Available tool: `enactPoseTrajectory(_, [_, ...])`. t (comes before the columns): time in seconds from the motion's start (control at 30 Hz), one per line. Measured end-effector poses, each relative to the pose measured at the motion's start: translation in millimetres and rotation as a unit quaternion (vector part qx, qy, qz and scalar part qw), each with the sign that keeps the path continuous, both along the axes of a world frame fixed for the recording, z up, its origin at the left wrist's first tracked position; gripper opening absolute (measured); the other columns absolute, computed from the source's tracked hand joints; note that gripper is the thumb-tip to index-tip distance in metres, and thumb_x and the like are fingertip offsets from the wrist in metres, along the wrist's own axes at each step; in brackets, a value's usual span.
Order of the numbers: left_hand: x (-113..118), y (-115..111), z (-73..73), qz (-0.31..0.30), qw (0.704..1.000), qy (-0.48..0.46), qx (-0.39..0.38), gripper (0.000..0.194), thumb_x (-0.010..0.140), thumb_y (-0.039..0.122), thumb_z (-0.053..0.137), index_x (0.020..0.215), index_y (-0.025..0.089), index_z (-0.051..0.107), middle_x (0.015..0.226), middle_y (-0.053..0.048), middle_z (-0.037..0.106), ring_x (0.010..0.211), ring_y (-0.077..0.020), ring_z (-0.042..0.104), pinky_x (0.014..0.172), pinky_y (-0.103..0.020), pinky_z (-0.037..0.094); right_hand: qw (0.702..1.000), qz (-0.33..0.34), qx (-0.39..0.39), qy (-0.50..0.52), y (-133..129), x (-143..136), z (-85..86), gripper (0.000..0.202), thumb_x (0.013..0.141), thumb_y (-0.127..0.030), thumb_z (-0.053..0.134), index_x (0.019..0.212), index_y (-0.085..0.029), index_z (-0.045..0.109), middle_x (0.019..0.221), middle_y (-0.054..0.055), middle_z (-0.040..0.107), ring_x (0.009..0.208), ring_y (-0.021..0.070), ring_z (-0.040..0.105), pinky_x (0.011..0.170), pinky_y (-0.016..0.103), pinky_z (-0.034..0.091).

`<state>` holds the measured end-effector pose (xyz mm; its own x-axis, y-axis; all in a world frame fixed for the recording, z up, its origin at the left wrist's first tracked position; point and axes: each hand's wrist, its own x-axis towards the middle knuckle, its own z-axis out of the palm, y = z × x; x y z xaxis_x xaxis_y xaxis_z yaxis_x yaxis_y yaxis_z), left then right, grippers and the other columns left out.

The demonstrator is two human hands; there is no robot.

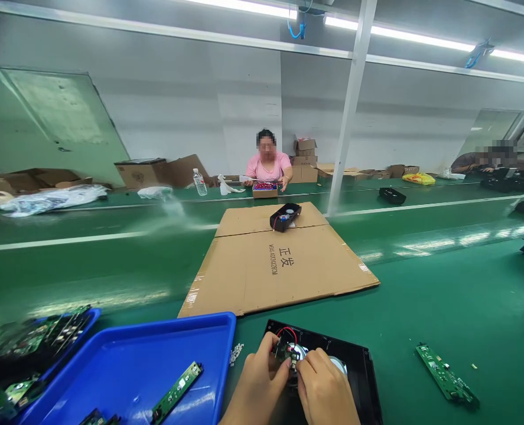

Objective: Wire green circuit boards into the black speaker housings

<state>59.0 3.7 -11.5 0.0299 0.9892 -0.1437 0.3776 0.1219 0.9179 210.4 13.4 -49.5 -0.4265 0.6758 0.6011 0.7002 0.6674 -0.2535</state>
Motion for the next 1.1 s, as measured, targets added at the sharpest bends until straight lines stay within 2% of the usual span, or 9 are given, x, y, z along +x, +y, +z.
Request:
enactPoseTrajectory(0.2, [-5.5, -1.3, 4.3, -0.041, 0.997, 0.046, 0.046, 0.017, 0.086, 0.008, 0.041, 0.093, 0.022, 0.047, 0.073, -0.003, 0.062, 0.067, -0.0205, 0.056, 0.056, -0.026, 0.034, 0.997, 0.027, -0.073, 0.025, 4.7, 4.3, -2.3, 0.027, 0.092, -0.013, 0.037, 0.078, -0.021, 0.058, 0.075, 0.003, 0.061, 0.067, 0.0195, 0.061, 0.060, 0.031, 0.053])
enactPoseTrajectory(0.3, [-7.7, 0.6, 4.4, -0.063, 0.996, 0.040, 0.049, 0.019, 0.086, 0.008, 0.041, 0.097, 0.021, 0.049, 0.080, -0.006, 0.066, 0.071, -0.0211, 0.059, 0.061, -0.027, 0.039, 0.993, 0.023, -0.110, 0.044, 9.5, 11.4, 4.3, 0.025, 0.090, -0.013, 0.042, 0.101, -0.022, 0.062, 0.092, 0.005, 0.065, 0.080, 0.0203, 0.064, 0.068, 0.031, 0.056])
enactPoseTrajectory(0.4, [-8.5, 2.0, 0.7, -0.076, 0.995, -0.002, 0.060, 0.019, 0.086, 0.010, 0.042, 0.098, 0.022, 0.051, 0.084, -0.006, 0.069, 0.075, -0.0210, 0.064, 0.066, -0.028, 0.045, 0.986, 0.050, -0.156, 0.028, 14.7, 17.3, 14.8, 0.038, 0.086, -0.009, 0.047, 0.120, -0.023, 0.059, 0.109, 0.006, 0.064, 0.095, 0.0217, 0.062, 0.079, 0.033, 0.056])
enactPoseTrajectory(0.63, [-5.5, 1.4, -3.3, -0.048, 0.994, -0.087, 0.038, 0.005, 0.087, 0.019, 0.048, 0.089, 0.023, 0.048, 0.074, 0.000, 0.066, 0.066, -0.0179, 0.068, 0.059, -0.025, 0.050, 0.975, 0.100, -0.198, 0.030, 16.2, 17.1, 17.1, 0.016, 0.092, -0.012, 0.051, 0.103, -0.019, 0.061, 0.096, 0.006, 0.063, 0.088, 0.0223, 0.058, 0.077, 0.036, 0.055])
enactPoseTrajectory(0.87, [-4.6, 0.0, -7.0, -0.045, 0.994, -0.094, 0.032, 0.003, 0.086, 0.024, 0.051, 0.087, 0.023, 0.049, 0.073, 0.000, 0.066, 0.064, -0.0170, 0.069, 0.057, -0.023, 0.051, 0.976, 0.064, -0.208, 0.009, 14.7, 17.2, 10.9, 0.019, 0.094, -0.017, 0.051, 0.108, -0.019, 0.064, 0.103, 0.009, 0.064, 0.096, 0.0246, 0.058, 0.084, 0.042, 0.054])
enactPoseTrajectory(0.93, [-5.6, 2.8, -8.9, -0.027, 0.995, -0.094, 0.018, 0.005, 0.085, 0.026, 0.051, 0.089, 0.023, 0.049, 0.074, 0.000, 0.067, 0.063, -0.0175, 0.069, 0.053, -0.023, 0.050, 0.970, 0.032, -0.238, -0.039, 16.7, 24.2, 20.7, 0.035, 0.088, -0.025, 0.064, 0.122, -0.021, 0.062, 0.123, 0.011, 0.061, 0.115, 0.0297, 0.053, 0.099, 0.051, 0.047])
enactPoseTrajectory(1.0, [-8.1, 5.6, -5.5, -0.005, 0.997, -0.076, 0.000, 0.008, 0.084, 0.026, 0.049, 0.092, 0.023, 0.050, 0.073, 0.000, 0.067, 0.063, -0.0188, 0.070, 0.052, -0.023, 0.049, 0.956, 0.005, -0.276, -0.101, 18.2, 33.3, 31.1, 0.084, 0.068, -0.038, 0.084, 0.142, -0.022, 0.048, 0.148, 0.014, 0.041, 0.136, 0.0385, 0.034, 0.112, 0.062, 0.029])
enactPoseTrajectory(1.07, [-12.8, 6.2, 4.5, 0.000, 0.999, -0.042, -0.013, 0.014, 0.081, 0.025, 0.051, 0.095, 0.022, 0.052, 0.069, 0.000, 0.068, 0.063, -0.0204, 0.070, 0.053, -0.025, 0.050, 0.935, -0.013, -0.316, -0.161, 17.7, 41.7, 35.7, 0.120, 0.048, -0.041, 0.092, 0.151, -0.021, 0.035, 0.157, 0.017, 0.023, 0.142, 0.0445, 0.021, 0.114, 0.068, 0.015])
enactPoseTrajectory(1.1, [-16.0, 4.9, 11.1, -0.004, 1.000, -0.021, -0.012, 0.018, 0.080, 0.025, 0.053, 0.098, 0.022, 0.055, 0.069, 0.000, 0.069, 0.064, -0.0209, 0.070, 0.056, -0.025, 0.050, 0.928, -0.020, -0.327, -0.179, 16.5, 45.2, 34.3, 0.123, 0.045, -0.038, 0.092, 0.152, -0.022, 0.033, 0.157, 0.017, 0.023, 0.142, 0.0451, 0.021, 0.114, 0.068, 0.014])
